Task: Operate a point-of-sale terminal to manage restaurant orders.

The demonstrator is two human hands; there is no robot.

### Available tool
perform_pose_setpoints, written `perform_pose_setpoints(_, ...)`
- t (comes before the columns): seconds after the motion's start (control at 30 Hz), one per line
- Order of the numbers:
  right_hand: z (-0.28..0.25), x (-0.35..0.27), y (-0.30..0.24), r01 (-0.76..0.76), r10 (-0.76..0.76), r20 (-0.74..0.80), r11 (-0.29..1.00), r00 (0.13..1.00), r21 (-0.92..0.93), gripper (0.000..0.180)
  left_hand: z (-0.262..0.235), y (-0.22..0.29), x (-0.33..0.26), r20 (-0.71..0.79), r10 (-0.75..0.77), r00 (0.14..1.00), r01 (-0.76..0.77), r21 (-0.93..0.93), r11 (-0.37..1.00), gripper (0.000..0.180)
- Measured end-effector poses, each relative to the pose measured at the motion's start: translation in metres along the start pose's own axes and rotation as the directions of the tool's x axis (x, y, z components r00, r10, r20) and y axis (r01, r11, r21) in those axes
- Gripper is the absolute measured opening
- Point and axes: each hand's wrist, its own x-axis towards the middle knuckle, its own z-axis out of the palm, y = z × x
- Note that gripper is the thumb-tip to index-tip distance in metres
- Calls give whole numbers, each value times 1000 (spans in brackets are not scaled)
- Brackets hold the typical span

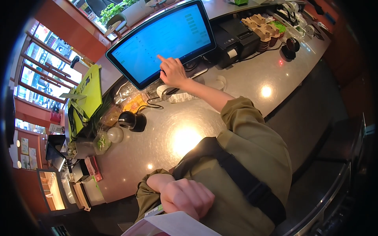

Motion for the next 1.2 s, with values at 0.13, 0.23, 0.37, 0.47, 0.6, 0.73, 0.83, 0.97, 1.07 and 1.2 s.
perform_pose_setpoints(0.13, 0, -5, 3, -5, 5, 1, 1000, 1000, 10, 17, 0, 1, -1, 4, -24, 1000, 24, -24, 999, 17)
perform_pose_setpoints(0.23, 0, -9, 2, -3, 3, 7, 1000, 1000, 9, 16, -1, 1, -1, 2, -22, 1000, 22, -25, 999, 18)
perform_pose_setpoints(0.37, 3, -11, -1, 1, -1, 20, 1000, 1000, 18, 15, 0, 1, -1, -1, -17, 1000, 17, -11, 1000, 18)
perform_pose_setpoints(0.47, 2, -5, 1, -13, 13, 3, 999, 1000, 31, 15, 0, 1, -2, -11, -13, 1000, 13, -2, 1000, 19)
perform_pose_setpoints(0.6, 3, 16, 4, -6, 7, -31, 1000, 999, 8, 13, 2, 1, -1, -12, 2, 1000, -3, -17, 1000, 20)
perform_pose_setpoints(0.73, 7, 37, 2, -13, 14, -54, 1000, 998, 8, 13, 3, 0, -3, -15, 0, 1000, 0, -22, 1000, 20)
perform_pose_setpoints(0.83, 7, 46, 8, -11, 8, -93, 999, 996, -37, 14, 1, 1, -2, 8, -25, 1000, 26, -24, 999, 20)
perform_pose_setpoints(0.97, 11, 36, -11, -31, 33, -97, 999, 995, 24, 15, 4, 0, -3, -11, -31, 999, 30, -20, 999, 19)
perform_pose_setpoints(1.07, 8, 20, -16, -84, 85, -15, 994, 996, 72, 16, 4, -3, -3, 11, -27, 1000, 27, -8, 1000, 18)
perform_pose_setpoints(1.2, 2, 2, -13, -74, 75, -21, 995, 997, 73, 16, 3, -3, 0, 29, 18, 999, -18, 25, 1000, 30)
